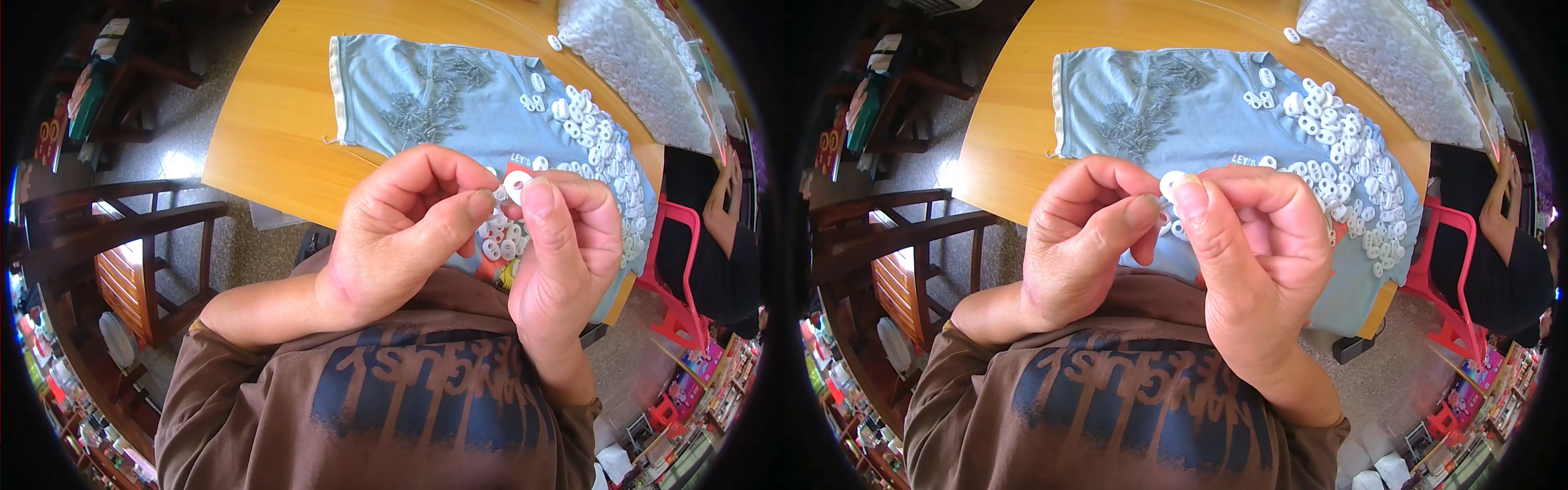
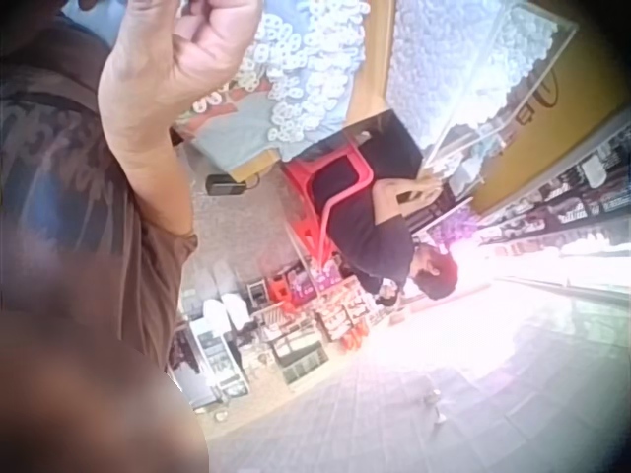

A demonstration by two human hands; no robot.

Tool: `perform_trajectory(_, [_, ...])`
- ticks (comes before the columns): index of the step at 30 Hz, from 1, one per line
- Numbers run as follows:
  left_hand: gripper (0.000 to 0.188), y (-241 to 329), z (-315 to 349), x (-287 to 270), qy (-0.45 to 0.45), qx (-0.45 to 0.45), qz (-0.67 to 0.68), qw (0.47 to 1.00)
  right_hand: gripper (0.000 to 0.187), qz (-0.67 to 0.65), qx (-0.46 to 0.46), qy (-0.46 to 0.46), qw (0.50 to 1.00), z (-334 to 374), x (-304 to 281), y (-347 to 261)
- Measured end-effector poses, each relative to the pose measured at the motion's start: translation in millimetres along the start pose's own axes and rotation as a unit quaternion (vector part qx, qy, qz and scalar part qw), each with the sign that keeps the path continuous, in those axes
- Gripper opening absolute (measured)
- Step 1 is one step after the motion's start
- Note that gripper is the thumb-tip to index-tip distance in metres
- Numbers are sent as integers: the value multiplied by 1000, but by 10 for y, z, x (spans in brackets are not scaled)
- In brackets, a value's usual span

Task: Threading small white plastic cord locks or beads onto a thin wire or string for assembly.

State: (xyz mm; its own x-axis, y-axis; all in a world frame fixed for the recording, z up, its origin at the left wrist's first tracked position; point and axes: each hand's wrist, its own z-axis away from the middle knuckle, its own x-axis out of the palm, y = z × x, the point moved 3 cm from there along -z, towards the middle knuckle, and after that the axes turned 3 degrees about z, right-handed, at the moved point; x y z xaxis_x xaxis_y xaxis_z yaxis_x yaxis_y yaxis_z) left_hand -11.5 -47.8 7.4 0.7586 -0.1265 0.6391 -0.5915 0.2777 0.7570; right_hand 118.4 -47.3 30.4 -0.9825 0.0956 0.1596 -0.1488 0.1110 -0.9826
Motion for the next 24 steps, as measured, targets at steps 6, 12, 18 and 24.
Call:
perform_trajectory(6, [10, 15, -2, 3, 1, -3, 8, 1000, 11, -103, 132, 58, 984, -21, 10, 61])
perform_trajectory(12, [9, 21, -13, 7, 3, -9, 7, 1000, 12, -186, 190, 17, 964, -29, -42, 160])
perform_trajectory(18, [11, 4, -2, 4, 26, -5, 9, 1000, 12, -176, 187, 14, 966, -24, -50, 166])
perform_trajectory(24, [11, 8, 4, -12, 33, -3, 2, 999, 15, -127, 149, 9, 981, -3, 2, 131])
